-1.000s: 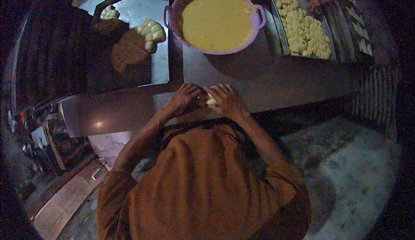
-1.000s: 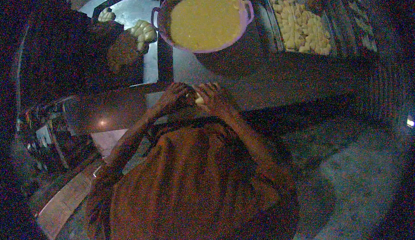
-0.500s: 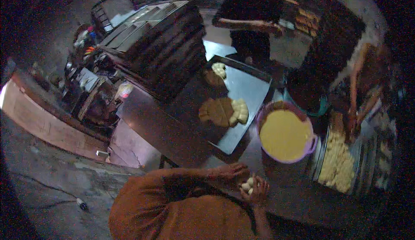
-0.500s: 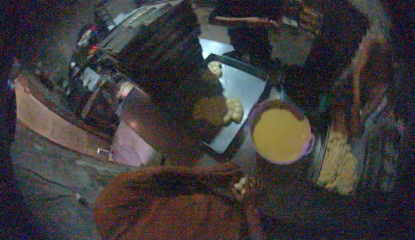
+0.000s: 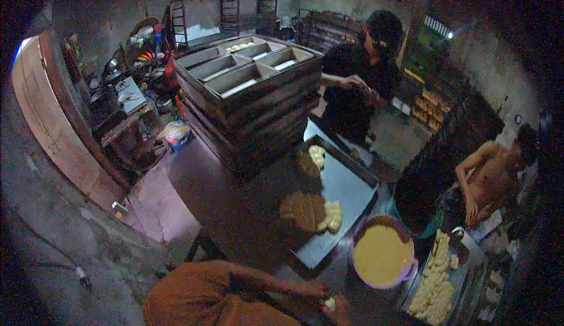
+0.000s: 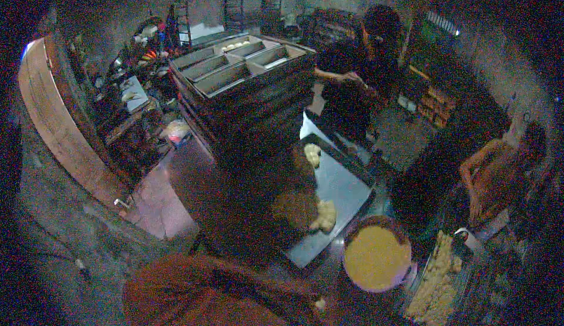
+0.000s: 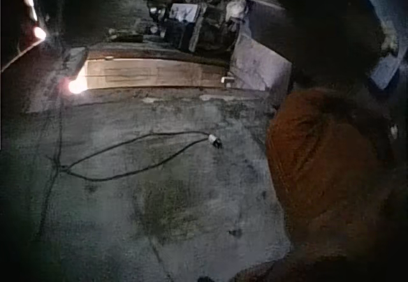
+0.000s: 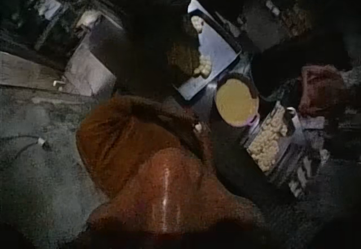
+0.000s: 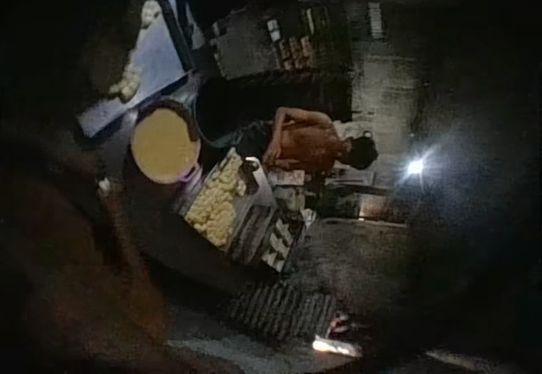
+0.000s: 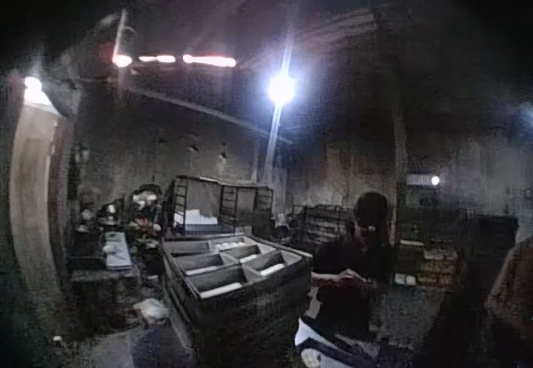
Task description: The person prepares bread rolls by hand, dipping small portions of dough into a bowl of yellow liquid and arranging them onto a metal tray.
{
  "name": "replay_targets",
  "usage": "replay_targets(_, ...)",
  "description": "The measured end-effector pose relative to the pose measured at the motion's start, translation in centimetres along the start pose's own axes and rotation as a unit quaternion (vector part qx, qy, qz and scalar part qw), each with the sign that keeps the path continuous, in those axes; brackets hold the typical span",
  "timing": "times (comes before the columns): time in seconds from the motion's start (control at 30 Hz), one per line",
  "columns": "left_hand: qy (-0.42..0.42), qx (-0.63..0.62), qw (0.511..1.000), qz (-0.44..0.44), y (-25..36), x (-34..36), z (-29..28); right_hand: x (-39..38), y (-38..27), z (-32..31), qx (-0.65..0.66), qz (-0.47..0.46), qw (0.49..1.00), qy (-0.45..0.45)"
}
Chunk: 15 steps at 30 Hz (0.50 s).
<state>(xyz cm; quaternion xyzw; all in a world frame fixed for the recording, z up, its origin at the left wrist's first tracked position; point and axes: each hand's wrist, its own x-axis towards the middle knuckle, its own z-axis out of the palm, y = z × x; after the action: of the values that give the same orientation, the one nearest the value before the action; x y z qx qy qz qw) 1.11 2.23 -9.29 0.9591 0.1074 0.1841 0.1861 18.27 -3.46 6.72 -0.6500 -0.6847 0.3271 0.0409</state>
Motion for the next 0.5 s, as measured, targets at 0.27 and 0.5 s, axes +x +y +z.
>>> replay_targets(0.27, -0.018, -0.618, 0.762, -0.191, 0.1, -0.4, -17.1, 8.7, -4.1, -9.9, 0.060, -0.034, 0.927, -0.369)
replay_targets(0.5, 0.161, -0.426, 0.842, -0.290, -4.1, -7.4, -48.2, 21.9, -35.7, -25.3, -0.179, -0.439, 0.839, -0.268)
